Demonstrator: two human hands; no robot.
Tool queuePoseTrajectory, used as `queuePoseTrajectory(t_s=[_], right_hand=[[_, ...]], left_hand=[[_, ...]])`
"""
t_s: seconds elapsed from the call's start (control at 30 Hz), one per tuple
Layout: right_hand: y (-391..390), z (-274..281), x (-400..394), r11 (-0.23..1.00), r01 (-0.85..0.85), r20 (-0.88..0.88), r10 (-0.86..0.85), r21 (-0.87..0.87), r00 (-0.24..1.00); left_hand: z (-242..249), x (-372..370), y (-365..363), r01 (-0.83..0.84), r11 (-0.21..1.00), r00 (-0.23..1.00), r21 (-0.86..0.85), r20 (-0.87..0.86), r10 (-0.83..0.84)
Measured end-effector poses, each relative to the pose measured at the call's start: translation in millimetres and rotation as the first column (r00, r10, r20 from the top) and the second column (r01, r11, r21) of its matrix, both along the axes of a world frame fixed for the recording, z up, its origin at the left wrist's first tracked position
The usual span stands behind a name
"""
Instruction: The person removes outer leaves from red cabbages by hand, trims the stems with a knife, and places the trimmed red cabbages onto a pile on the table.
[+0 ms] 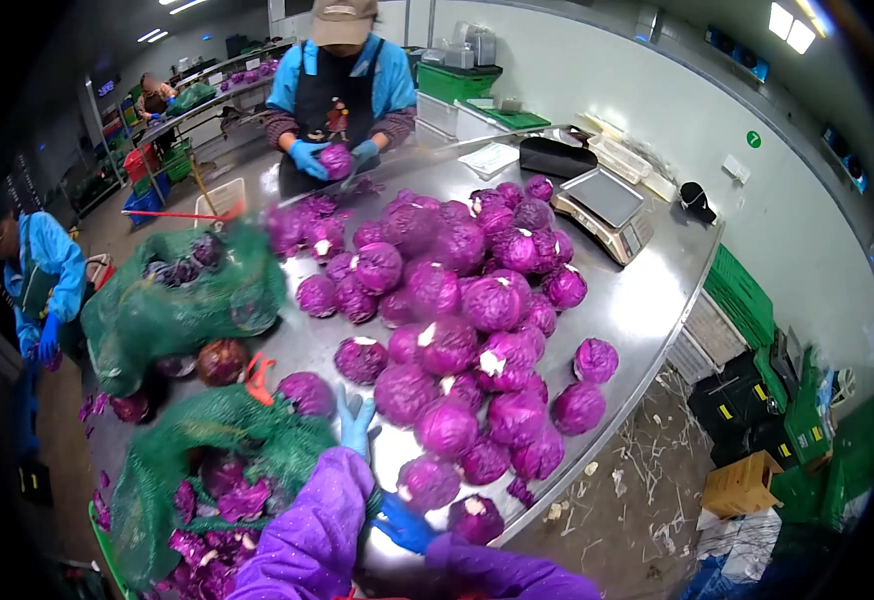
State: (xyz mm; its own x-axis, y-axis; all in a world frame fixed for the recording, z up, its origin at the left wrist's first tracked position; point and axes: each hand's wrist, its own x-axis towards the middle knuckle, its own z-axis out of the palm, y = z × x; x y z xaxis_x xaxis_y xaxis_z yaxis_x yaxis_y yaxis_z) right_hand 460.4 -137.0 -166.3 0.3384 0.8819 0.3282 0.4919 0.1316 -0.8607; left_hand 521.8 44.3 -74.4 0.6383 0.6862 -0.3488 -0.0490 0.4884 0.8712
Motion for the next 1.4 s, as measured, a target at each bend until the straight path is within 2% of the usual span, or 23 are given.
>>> queuePoseTrajectory(t_s=[0.03, 0.07, 0.1, 0.17, 0.23, 0.3, 0.43, 0.53, 0.57, 0.63, 0.67, 0.77, 0.8, 0.83, 0.87, 0.93, 0.97, 1.03, 1.17, 1.2, 1.23, 1.3, 1.4], right_hand=[[1.5, -8.2, 6.5, 1.0, 0.022, 0.008, -0.022, 0.019, 1.0], [0.0, -16.8, 6.9, 1.0, 0.019, -0.002, -0.019, 0.013, 1.0], [-1.5, -22.4, 10.8, 1.0, 0.002, -0.015, -0.001, 0.004, 1.0], [-10.2, -20.8, 21.5, 0.997, -0.067, -0.035, 0.066, -0.025, 0.997], [-15.4, -21.5, 44.8, 0.992, -0.119, -0.057, 0.116, -0.051, 0.992], [-21.4, -26.0, 71.4, 0.985, -0.152, -0.056, 0.148, -0.077, 0.987], [-43.7, -40.9, 124.6, 0.975, -0.181, -0.001, 0.183, -0.126, 0.983], [-63.5, -51.0, 181.1, 0.971, -0.157, 0.095, 0.176, -0.179, 0.98], [-73.3, -56.9, 203.4, 0.969, -0.142, 0.15, 0.174, -0.202, 0.973], [-92.1, -82.6, 257.3, 0.962, -0.125, 0.314, 0.199, -0.242, 0.928], [-103.0, -106.5, 282.2, 0.956, -0.177, 0.418, 0.263, -0.233, 0.87], [-118.0, -74.9, 345.5, 0.952, -0.165, 0.33, 0.248, -0.259, 0.911], [-125.3, -74.5, 361.2, 0.951, -0.174, 0.213, 0.232, -0.256, 0.949], [-131.4, -74.9, 376.8, 0.948, -0.196, 0.056, 0.216, -0.25, 0.975], [-133.8, -64.9, 396.6, 0.946, -0.217, -0.086, 0.202, -0.24, 0.976], [-133.3, -12.9, 446.6, 0.958, -0.205, -0.112, 0.185, -0.201, 0.976], [-133.7, 11.5, 468.2, 0.981, -0.102, 0.322, 0.151, -0.165, 0.934], [-132.8, 27.3, 495.3, 0.996, -0.086, 0.128, 0.086, -0.006, 0.988], [-144.4, 28.7, 539.3, 0.982, -0.128, -0.344, 0.073, -0.138, 0.936], [-148.1, 19.1, 558.2, 0.946, -0.233, -0.337, 0.15, -0.224, 0.93], [-143.1, 67.4, 559.5, 0.844, -0.277, -0.472, 0.032, -0.459, 0.881], [-134.1, 106.6, 560.4, 0.68, -0.344, -0.487, -0.022, -0.648, 0.873], [-135.0, 106.3, 557.1, 0.756, -0.386, -0.49, 0.099, -0.529, 0.866]], left_hand=[[2.8, 14.6, -6.5, -0.003, 0.998, 0.999, -0.06, 0.044, 0.006], [7.5, 28.2, -20.8, -0.018, 0.996, 0.98, -0.084, 0.197, 0.035], [-47.3, 42.0, -14.5, -0.118, 0.955, 0.986, 0.274, 0.145, 0.081], [0.1, 58.1, -42.2, -0.215, 0.976, 0.949, -0.019, 0.231, 0.214], [5.0, 67.5, -47.8, -0.24, 0.97, 0.949, -0.04, 0.2, 0.243], [5.2, 89.0, -51.9, -0.255, 0.964, 0.95, 0.072, 0.205, 0.236], [4.8, 129.9, -78.9, -0.273, 0.951, 0.896, -0.147, 0.321, 0.307], [5.9, 168.5, -100.4, -0.23, 0.971, 0.919, -0.066, 0.313, 0.239], [25.9, 191.4, -107.9, -0.201, 0.977, 0.924, -0.068, 0.317, 0.213], [34.0, 224.0, -118.1, -0.164, 0.986, 0.946, 0.015, 0.285, 0.153], [24.0, 241.7, -122.7, -0.186, 0.977, 0.937, 0.103, 0.318, 0.145], [4.6, 288.3, -130.3, -0.201, 0.929, 0.978, 0.31, 0.113, 0.174], [5.5, 309.0, -136.7, -0.223, 0.95, 0.955, 0.217, 0.246, 0.168], [8.9, 324.9, -143.0, -0.219, 0.971, 0.942, 0.095, 0.279, 0.185], [11.5, 340.6, -146.3, -0.215, 0.967, 0.953, 0.138, 0.247, 0.177], [1.6, 369.8, -152.7, -0.214, 0.961, 0.955, 0.174, 0.246, 0.168], [8.7, 384.5, -158.2, -0.226, 0.954, 0.956, 0.195, 0.233, 0.179], [22.6, 408.8, -169.0, -0.249, 0.944, 0.956, 0.218, 0.211, 0.203], [-13.4, 449.0, -171.8, -0.246, 0.871, 0.968, 0.426, 0.151, 0.2], [-15.8, 451.5, -170.2, -0.225, 0.841, 0.974, 0.491, 0.113, 0.195], [-12.4, 450.0, -170.1, -0.162, 0.836, 0.985, 0.524, 0.042, 0.165], [-9.8, 443.2, -166.8, -0.082, 0.843, 0.994, 0.532, -0.015, 0.107], [-7.3, 422.3, -152.9, 0.079, 0.851, 0.997, 0.52, -0.063, -0.053]])
